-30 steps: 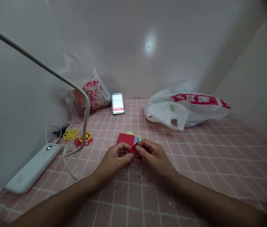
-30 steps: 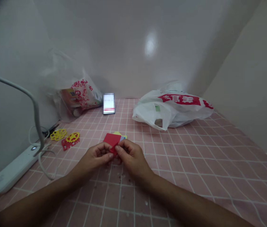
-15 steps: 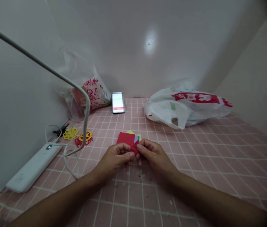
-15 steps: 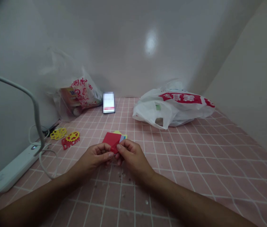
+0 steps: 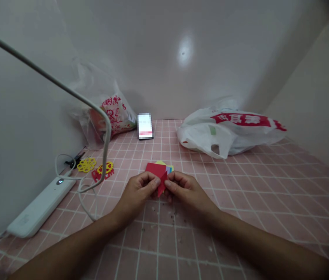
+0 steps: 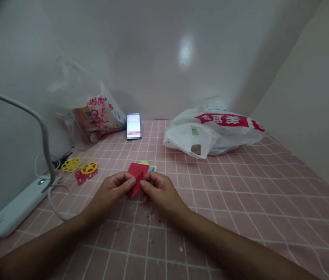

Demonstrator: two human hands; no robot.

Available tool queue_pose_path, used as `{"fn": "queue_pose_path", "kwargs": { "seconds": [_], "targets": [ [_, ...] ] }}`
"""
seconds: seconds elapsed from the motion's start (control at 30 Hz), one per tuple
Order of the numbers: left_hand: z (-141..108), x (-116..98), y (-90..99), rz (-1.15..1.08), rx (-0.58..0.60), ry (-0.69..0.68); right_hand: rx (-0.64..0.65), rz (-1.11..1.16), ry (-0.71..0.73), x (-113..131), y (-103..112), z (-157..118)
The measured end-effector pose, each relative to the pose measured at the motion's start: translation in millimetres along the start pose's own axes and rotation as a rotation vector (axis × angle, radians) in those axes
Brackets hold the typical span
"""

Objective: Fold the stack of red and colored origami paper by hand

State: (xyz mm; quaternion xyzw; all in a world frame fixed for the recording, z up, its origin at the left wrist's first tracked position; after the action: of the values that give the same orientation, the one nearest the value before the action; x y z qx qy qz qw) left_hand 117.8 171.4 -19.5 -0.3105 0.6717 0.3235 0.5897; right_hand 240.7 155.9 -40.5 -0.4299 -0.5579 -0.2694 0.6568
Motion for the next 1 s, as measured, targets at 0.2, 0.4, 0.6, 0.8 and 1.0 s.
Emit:
{"fn": "queue_pose_path", "kwargs": {
  "seconds": [0.2, 0.4, 0.6, 0.8, 1.0],
  "targets": [
    [1.4, 2.7, -1.3, -0.03, -0.014, 0.015, 0.019, -0.047, 0.018, 2.6, -2.4, -0.5],
    [1.6, 5.8, -1.2, -0.046, -0.02, 0.018, 0.041, -0.125, 0.051, 6.8, -4.6, -0.8],
    [-0.4, 2.9, -1.4, 0.021, -0.007, 0.023, 0.039, -0.154, -0.026, 1.3, -3.9, -2.3],
    [1.2, 2.8, -1.6, 0.041, 0.013, 0.012, 0.058, -0.211, -0.033, 5.6, -5.3, -2.7],
    [3.0, 7.8, -8.8, -0.012, 0.114, 0.066, 0.032, -0.131, 0.0, 9.3, 0.6, -1.4]
  ]
}}
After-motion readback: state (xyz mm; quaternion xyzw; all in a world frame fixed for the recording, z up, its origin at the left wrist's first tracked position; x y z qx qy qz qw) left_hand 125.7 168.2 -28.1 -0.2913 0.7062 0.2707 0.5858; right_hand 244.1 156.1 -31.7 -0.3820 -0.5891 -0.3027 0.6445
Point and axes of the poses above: each hand's wrist, its own z-axis towards the middle knuckle, its own y-axis out of the back of the hand, x = y × z, the point moved 7 cm from there along z, towards the middle knuckle, and after that the axes turned 15 degrees about x, right-handed, at the moved point
